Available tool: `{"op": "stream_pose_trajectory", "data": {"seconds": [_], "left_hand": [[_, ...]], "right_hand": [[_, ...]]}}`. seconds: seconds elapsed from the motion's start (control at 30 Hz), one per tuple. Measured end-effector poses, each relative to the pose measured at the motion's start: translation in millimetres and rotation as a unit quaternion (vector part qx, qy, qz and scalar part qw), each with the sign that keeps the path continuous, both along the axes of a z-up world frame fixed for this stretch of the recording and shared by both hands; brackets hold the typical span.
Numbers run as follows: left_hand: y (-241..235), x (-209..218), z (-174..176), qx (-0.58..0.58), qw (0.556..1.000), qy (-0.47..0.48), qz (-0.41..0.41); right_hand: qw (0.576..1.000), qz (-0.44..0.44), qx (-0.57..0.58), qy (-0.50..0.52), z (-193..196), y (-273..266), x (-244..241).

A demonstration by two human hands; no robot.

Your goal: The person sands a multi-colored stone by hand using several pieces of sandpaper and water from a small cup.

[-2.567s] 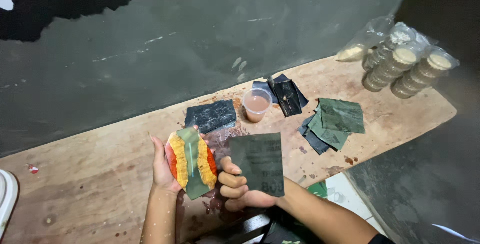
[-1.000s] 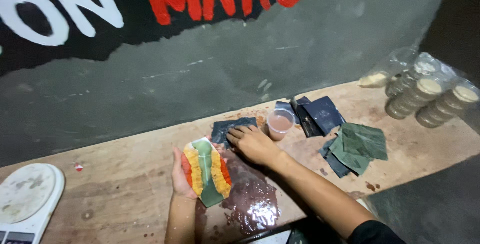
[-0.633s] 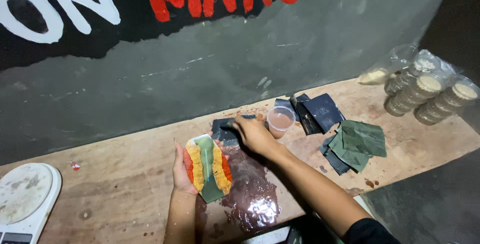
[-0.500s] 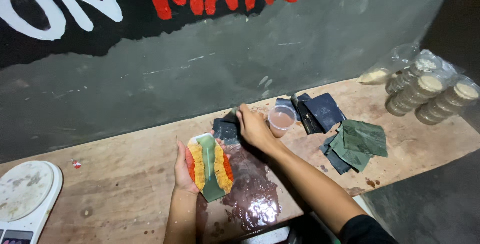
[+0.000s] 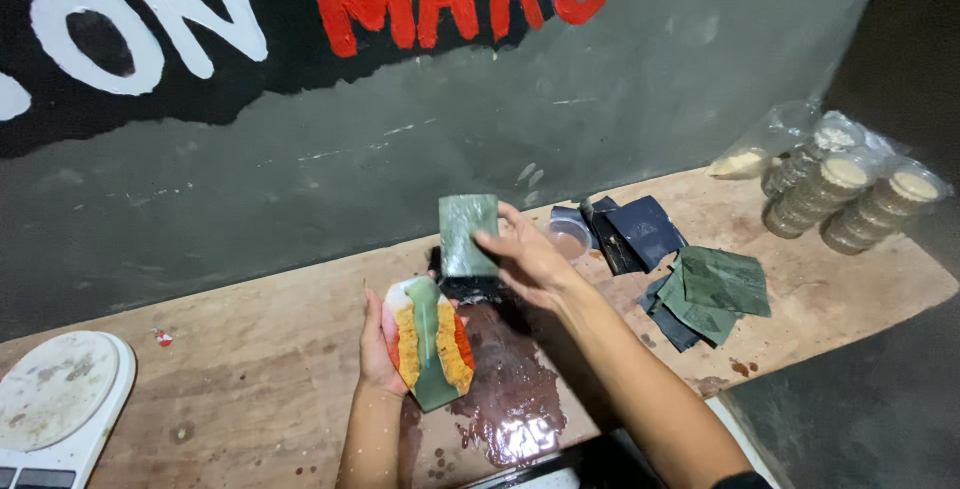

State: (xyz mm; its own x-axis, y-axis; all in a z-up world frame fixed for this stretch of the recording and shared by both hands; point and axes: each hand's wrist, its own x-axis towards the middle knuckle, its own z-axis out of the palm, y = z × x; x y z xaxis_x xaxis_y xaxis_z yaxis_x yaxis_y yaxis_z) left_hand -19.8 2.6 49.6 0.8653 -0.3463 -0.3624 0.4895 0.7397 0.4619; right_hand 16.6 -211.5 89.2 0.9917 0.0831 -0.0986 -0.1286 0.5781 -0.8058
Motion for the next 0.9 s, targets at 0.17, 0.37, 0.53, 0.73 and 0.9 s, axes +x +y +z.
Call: {"op": "stream_pose_trajectory", "data": {"seconds": [0.17, 0.37, 0.53, 0.73, 0.9], "left_hand": [[-2.5, -0.5, 3.0, 0.018, 1.000, -0.002, 0.003], [1.8, 10.7, -21.6, 0.008, 0.999, -0.022, -0.035], [2.6, 14.2, -25.8, 0.012, 0.999, -0.022, -0.033], [4.4, 10.2, -20.1, -0.005, 0.999, -0.019, -0.028], [4.3, 10.0, -20.1, 0.004, 1.000, -0.023, -0.021]], "right_hand": [[0.982, 0.057, -0.170, -0.062, -34.9, -20.6, -18.3], [0.851, 0.131, -0.502, -0.077, -1.9, -18.2, -86.1], [0.744, 0.249, -0.619, -0.035, 42.5, -7.2, -103.7], [0.673, 0.291, -0.669, -0.118, 34.2, 1.4, -104.9], [0.455, 0.162, -0.823, -0.298, -26.6, -2.9, -94.0]]}}
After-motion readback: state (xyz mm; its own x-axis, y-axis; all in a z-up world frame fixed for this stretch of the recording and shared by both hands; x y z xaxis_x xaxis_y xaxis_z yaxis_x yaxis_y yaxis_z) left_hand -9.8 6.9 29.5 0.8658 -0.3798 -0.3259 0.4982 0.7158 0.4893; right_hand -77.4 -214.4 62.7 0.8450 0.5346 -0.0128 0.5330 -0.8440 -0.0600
